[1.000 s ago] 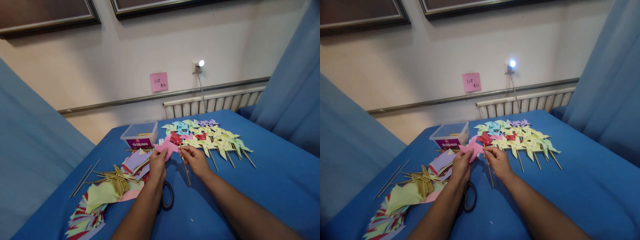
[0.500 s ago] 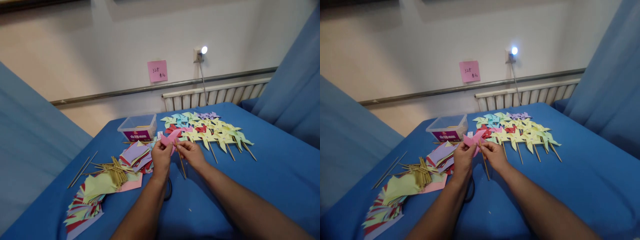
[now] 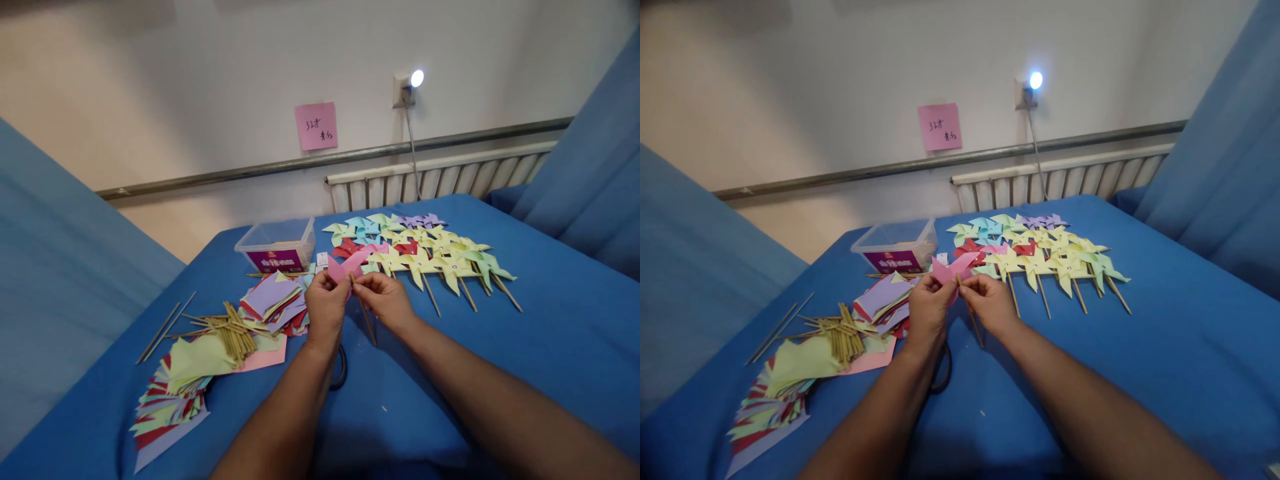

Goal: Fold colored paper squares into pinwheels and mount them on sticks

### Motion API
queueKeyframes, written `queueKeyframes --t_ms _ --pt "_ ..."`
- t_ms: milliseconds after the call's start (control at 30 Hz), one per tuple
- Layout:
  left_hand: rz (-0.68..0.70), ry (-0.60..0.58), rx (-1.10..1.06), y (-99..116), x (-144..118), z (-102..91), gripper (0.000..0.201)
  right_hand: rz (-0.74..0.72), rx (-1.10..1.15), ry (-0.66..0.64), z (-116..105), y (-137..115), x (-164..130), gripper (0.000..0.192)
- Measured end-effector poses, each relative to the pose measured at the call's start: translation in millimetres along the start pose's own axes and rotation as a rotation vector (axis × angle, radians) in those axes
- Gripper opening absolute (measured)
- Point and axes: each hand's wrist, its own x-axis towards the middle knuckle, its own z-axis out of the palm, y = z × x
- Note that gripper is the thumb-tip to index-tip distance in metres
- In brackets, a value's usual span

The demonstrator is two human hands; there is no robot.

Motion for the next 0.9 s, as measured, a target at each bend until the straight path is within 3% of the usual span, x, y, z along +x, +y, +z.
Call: queueKeyframes --t_ms 900 --pt "0.016 -0.015 0.081 8.8 -2.8 0.2 0.022 -0.045 -0.025 0.035 3.6 -3.6 -7.5 0.032"
